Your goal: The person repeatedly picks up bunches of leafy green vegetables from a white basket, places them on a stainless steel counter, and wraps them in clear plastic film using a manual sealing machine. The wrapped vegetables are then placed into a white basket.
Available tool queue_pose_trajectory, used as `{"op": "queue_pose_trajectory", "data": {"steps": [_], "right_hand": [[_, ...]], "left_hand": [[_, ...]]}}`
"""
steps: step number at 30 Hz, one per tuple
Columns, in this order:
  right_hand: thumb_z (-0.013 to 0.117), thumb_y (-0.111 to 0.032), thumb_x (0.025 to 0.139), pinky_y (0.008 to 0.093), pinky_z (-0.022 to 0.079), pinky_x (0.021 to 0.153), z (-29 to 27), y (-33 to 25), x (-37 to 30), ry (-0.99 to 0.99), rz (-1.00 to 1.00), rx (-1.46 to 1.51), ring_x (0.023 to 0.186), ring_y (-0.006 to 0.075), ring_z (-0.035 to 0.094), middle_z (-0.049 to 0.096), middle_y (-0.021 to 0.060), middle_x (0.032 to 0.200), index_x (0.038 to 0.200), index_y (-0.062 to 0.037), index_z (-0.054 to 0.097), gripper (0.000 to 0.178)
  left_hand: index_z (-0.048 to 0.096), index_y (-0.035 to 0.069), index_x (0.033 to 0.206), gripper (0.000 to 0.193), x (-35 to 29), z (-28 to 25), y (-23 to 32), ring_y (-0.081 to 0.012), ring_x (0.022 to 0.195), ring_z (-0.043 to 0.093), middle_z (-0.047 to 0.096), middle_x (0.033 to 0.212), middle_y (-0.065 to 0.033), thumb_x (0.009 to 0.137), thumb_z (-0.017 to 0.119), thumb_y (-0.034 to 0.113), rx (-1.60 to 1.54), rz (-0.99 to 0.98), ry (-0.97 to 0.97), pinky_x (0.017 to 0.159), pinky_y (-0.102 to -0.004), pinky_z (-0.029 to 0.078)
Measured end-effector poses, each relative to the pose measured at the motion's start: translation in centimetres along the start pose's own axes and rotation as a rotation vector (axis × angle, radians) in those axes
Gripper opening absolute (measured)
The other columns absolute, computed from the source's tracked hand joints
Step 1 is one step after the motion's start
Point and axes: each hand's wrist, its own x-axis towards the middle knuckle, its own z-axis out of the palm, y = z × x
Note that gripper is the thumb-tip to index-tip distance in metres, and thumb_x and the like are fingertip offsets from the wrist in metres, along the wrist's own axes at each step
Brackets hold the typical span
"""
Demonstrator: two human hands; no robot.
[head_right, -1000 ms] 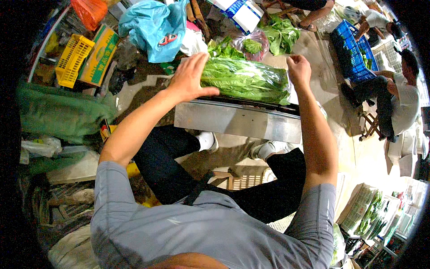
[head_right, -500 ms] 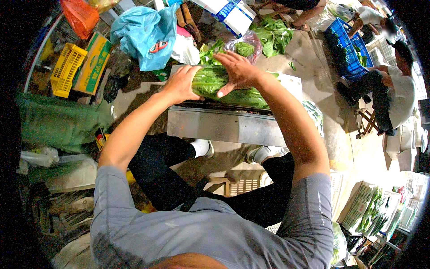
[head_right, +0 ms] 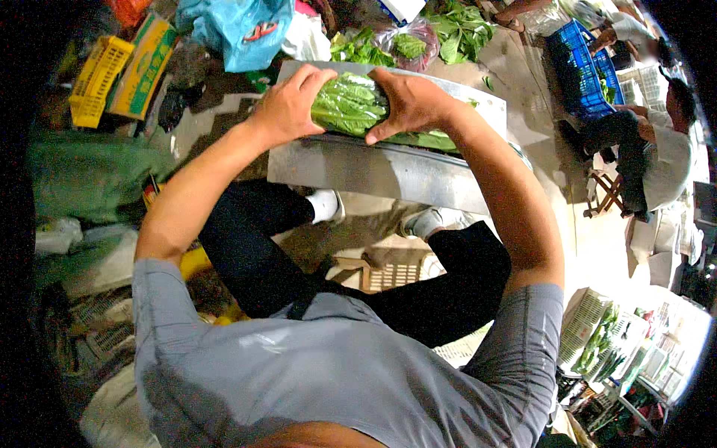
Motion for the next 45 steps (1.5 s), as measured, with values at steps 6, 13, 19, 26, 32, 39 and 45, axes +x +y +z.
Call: {"op": "queue_pose_trajectory", "data": {"steps": [6,13,19,26,32,39,45], "right_hand": [[0.092,-0.042,0.064,0.0461,0.052,0.085,-2.1,-3.4,-3.0,0.089,-0.016,-0.122,0.099,0.0429,0.067,0.067,0.0267,0.106,0.133,0.0019,0.050,0.091],[0.093,-0.037,0.066,0.0398,0.055,0.089,-5.2,-10.4,-7.0,0.025,0.040,-0.175,0.099,0.0307,0.071,0.071,0.0235,0.114,0.152,0.0031,0.041,0.108],[0.090,-0.047,0.070,0.0396,0.057,0.094,-7.0,-18.8,-10.8,-0.153,0.039,-0.054,0.101,0.0310,0.072,0.071,0.0233,0.112,0.144,0.0048,0.048,0.099],[0.080,-0.076,0.069,0.0415,0.050,0.099,2.1,-14.1,-11.8,-0.649,0.294,0.349,0.114,0.0331,0.062,0.064,0.0231,0.121,0.139,0.0068,0.050,0.112],[0.078,-0.072,0.076,0.0440,0.044,0.108,7.0,-12.4,-14.0,-0.448,0.346,0.630,0.124,0.0354,0.058,0.062,0.0260,0.129,0.142,0.0078,0.049,0.108],[0.078,-0.074,0.072,0.0480,0.046,0.108,7.2,-13.2,-14.3,-0.207,0.184,0.185,0.129,0.0411,0.053,0.053,0.0244,0.135,0.139,0.0028,0.055,0.105],[0.087,-0.062,0.064,0.0493,0.051,0.097,9.1,-18.4,-11.9,0.001,0.047,-0.086,0.117,0.0406,0.059,0.059,0.0197,0.127,0.140,-0.0060,0.051,0.101]], "left_hand": [[0.049,0.014,0.139,0.088,-0.6,-1.9,2.3,-0.0374,0.112,0.064,0.056,0.124,-0.0123,0.063,0.093,0.021,0.023,0.122,0.137,0.092,-0.0446,0.057],[0.050,0.014,0.139,0.088,-3.2,-7.5,7.0,-0.0364,0.114,0.064,0.058,0.124,-0.0124,0.063,0.093,0.021,0.023,0.099,0.177,0.094,-0.0449,0.056],[0.054,0.009,0.135,0.086,-7.7,-13.6,12.3,-0.0349,0.113,0.063,0.062,0.118,-0.0148,0.061,0.094,0.026,-0.111,0.067,0.134,0.097,-0.0409,0.054],[0.059,-0.009,0.130,0.091,-12.6,-7.0,12.1,-0.0351,0.111,0.065,0.066,0.117,-0.0230,0.064,0.092,0.044,-0.478,-0.169,-0.452,0.100,-0.0414,0.051],[0.068,-0.002,0.121,0.079,-15.1,-2.7,10.4,-0.0358,0.104,0.068,0.069,0.114,-0.0228,0.062,0.092,0.046,-0.590,-0.200,-0.524,0.093,-0.0419,0.052],[0.069,-0.003,0.118,0.077,-13.7,-1.5,8.9,-0.0350,0.108,0.067,0.068,0.120,-0.0219,0.063,0.092,0.046,-0.732,-0.306,-0.869,0.095,-0.0422,0.052],[0.075,-0.005,0.091,0.059,-14.1,1.7,7.4,-0.0248,0.065,0.067,0.072,0.075,-0.0148,0.064,0.093,0.045,-0.755,-0.120,-0.714,0.064,-0.0384,0.052]]}}
